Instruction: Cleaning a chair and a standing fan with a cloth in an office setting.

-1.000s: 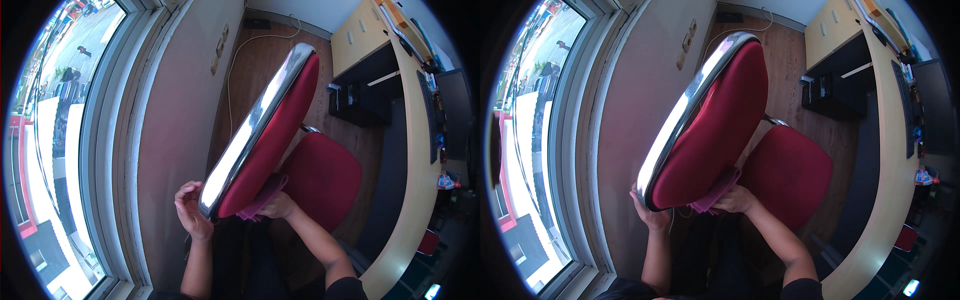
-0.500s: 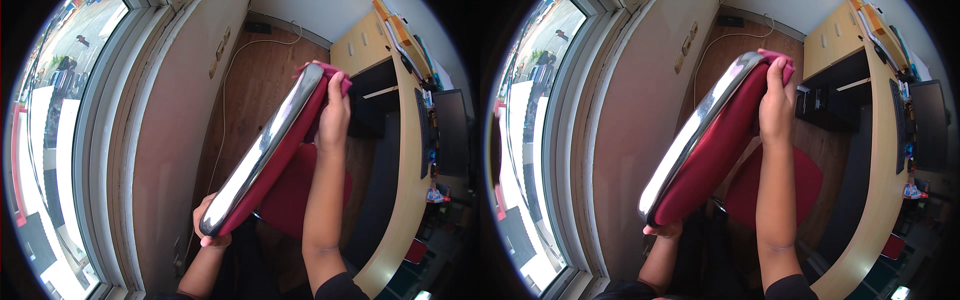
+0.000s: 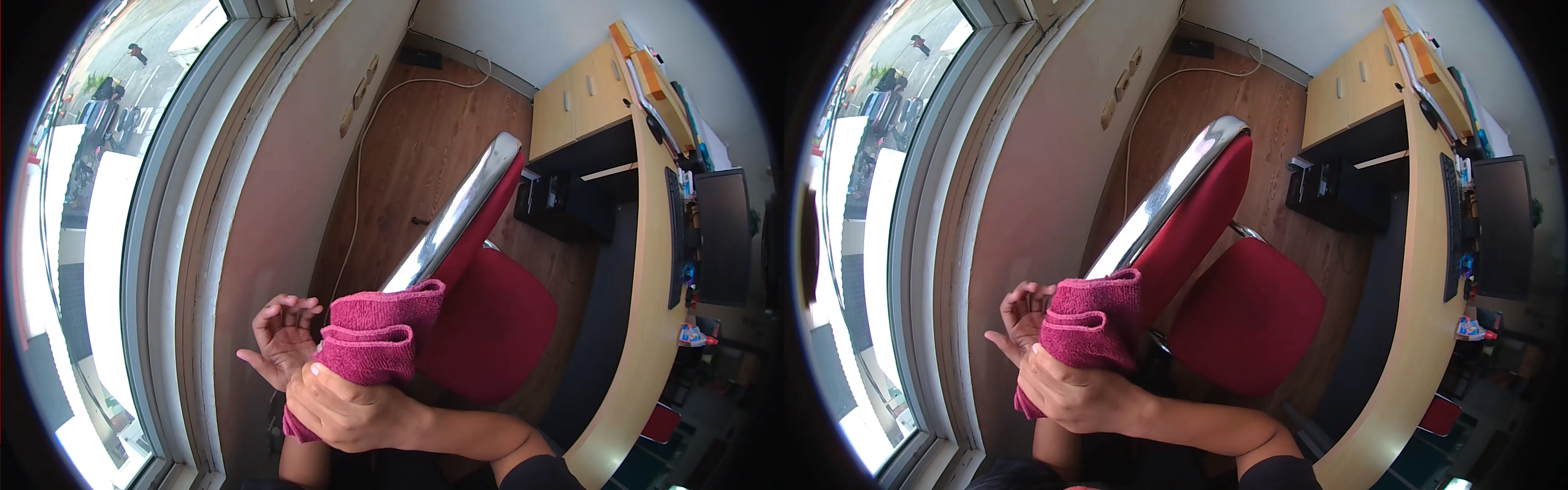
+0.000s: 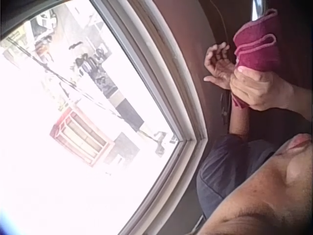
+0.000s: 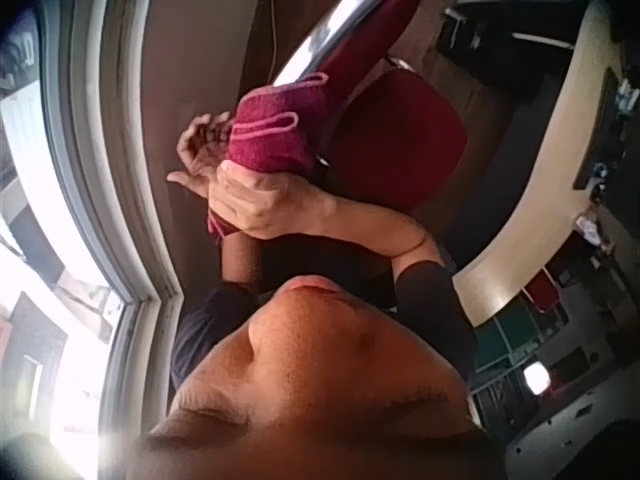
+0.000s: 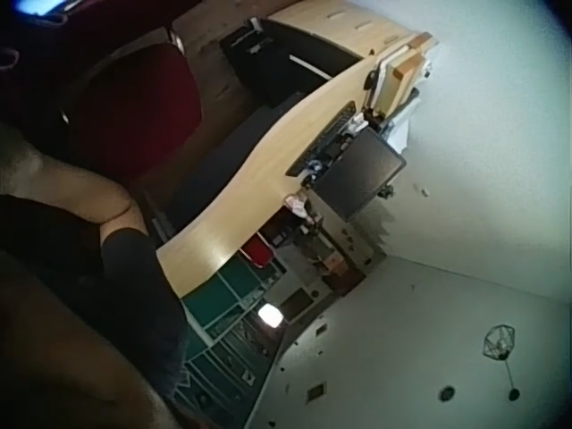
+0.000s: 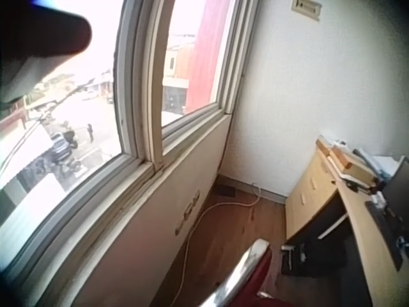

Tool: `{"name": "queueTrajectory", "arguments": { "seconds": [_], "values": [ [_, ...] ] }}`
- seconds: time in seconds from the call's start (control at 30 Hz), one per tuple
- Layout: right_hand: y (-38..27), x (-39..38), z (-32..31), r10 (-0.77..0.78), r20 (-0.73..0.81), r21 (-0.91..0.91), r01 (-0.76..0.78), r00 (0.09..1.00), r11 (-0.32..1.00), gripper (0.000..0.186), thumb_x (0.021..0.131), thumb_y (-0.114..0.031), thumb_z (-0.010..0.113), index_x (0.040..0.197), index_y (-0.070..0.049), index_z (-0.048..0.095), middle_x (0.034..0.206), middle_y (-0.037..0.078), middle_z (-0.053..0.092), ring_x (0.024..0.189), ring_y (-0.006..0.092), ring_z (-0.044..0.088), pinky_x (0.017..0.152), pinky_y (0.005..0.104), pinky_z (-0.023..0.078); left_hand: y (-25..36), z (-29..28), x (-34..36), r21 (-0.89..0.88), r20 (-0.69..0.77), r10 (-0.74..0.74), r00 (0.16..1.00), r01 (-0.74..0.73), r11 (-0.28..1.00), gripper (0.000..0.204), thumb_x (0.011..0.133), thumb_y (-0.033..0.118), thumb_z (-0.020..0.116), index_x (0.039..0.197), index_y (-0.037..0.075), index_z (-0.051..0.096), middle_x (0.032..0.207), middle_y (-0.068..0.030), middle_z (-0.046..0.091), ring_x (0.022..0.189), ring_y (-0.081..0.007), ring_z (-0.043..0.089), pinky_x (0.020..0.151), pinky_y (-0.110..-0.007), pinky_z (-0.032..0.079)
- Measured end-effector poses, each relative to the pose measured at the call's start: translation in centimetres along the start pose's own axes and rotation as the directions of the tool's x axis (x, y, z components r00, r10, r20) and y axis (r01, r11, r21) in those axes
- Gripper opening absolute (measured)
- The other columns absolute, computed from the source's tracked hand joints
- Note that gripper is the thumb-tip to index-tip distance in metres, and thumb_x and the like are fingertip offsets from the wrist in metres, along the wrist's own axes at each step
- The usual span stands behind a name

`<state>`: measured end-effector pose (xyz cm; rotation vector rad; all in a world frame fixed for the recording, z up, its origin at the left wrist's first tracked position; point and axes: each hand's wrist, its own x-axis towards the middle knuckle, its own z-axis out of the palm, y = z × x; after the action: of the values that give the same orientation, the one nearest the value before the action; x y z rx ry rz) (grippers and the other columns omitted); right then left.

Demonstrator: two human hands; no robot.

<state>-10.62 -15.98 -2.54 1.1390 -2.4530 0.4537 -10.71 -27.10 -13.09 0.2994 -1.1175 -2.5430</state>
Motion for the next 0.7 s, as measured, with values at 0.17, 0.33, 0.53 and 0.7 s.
{"name": "queueTrajectory", "arguments": {
  "seconds": [0.17,0.33,0.53,0.7],
  "values": [
    [4.3,1.1,-1.2,-0.059,-0.055,0.087,0.063,0.997,0.994,0.019,0.079,-0.025,0.055,0.087,-0.012,0.065,0.087,0.003,0.063,0.090,0.0176,0.062,0.098,0.0385,0.039,0.3,0.6,-0.1,0.001,0.045,0.041,0.998,-0.041,0.999,0.074,0.098,0.063,0.015,0.115,0.002,0.051,0.115,-0.0199,0.051,0.098,-0.0336,0.061,0.089,-0.045,0.052],
    [14.4,2.9,-3.7,0.172,-0.070,0.252,-0.150,0.983,0.956,0.020,0.073,-0.025,0.066,0.081,-0.006,0.065,0.080,0.009,0.062,0.081,0.0277,0.059,0.090,0.0421,0.041,0.9,1.2,-1.2,0.088,0.196,0.056,0.979,-0.075,0.993,0.063,0.102,0.054,0.018,0.116,0.003,0.051,0.116,-0.0181,0.052,0.109,-0.0272,0.053,0.099,-0.042,0.042],
    [21.4,2.3,-3.7,0.283,-0.217,0.268,-0.221,0.934,0.938,0.025,0.087,-0.023,0.062,0.080,0.001,0.063,0.073,0.011,0.060,0.073,0.0310,0.057,0.082,0.0401,0.041,2.2,5.5,-1.0,0.280,0.370,0.180,0.911,-0.294,0.914,0.054,0.101,0.050,0.026,0.115,0.001,0.047,0.113,-0.0205,0.049,0.105,-0.0296,0.055,0.096,-0.043,0.043],
    [26.0,-1.4,-1.5,0.836,0.065,0.897,-0.398,0.545,0.189,0.053,0.099,-0.051,0.044,0.096,-0.003,0.067,0.094,0.007,0.066,0.087,0.0151,0.059,0.080,0.0288,0.045,3.2,7.9,0.8,0.417,0.520,0.175,0.836,-0.427,0.803,0.049,0.097,0.043,0.048,0.113,-0.003,0.050,0.110,-0.0232,0.052,0.101,-0.0310,0.058,0.089,-0.040,0.047]
  ]
}}
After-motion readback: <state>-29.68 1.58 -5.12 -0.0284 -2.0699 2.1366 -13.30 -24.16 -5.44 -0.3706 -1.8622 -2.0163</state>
